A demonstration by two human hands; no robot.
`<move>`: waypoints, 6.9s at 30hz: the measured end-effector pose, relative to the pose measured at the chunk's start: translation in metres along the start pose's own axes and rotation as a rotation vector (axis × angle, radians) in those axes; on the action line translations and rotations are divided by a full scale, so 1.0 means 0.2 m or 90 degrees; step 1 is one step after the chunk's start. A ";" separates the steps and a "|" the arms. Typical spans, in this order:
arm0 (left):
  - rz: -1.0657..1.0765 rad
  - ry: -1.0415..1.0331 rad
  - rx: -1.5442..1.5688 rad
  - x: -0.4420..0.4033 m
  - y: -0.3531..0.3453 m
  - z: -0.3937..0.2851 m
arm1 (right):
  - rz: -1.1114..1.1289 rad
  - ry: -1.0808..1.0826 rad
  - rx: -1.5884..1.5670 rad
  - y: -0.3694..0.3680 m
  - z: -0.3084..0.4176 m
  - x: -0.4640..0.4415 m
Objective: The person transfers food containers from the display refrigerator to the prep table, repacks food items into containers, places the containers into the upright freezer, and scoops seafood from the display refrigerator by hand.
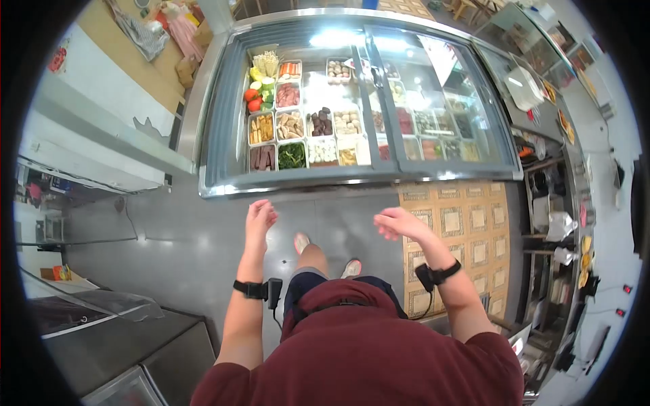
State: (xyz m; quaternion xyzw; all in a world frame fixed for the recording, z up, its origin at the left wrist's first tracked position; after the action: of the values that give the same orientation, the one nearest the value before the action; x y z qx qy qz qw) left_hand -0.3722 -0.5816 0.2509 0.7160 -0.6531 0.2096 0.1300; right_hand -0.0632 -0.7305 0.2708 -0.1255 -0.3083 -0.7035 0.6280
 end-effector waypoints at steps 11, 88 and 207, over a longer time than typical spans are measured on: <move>0.011 0.164 0.093 -1.30 -0.37 -0.44 | 0.117 -0.145 0.100 0.01 0.97 -1.44; 0.090 -0.561 -0.579 -3.06 -1.93 -0.15 | -0.567 0.146 0.324 0.61 0.55 -3.38; 0.206 0.037 -0.446 -2.13 -1.87 0.94 | -0.714 -0.153 0.415 0.70 -0.02 -2.78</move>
State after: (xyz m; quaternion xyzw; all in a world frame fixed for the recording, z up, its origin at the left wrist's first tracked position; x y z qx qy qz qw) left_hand -0.0032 -0.2505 -0.0820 0.5097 -0.7859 0.0118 0.3501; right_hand 0.1726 -0.2871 -0.0063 0.1730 -0.5919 -0.7758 0.1338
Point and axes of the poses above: each hand's wrist, its own x-axis away from the middle knuckle, its own y-axis out of the back of the hand, z = x × y, the point moved 9 cm from there along -x, towards the middle knuckle, and after that the axes turned 13 degrees about -z, right-handed, at the moved point
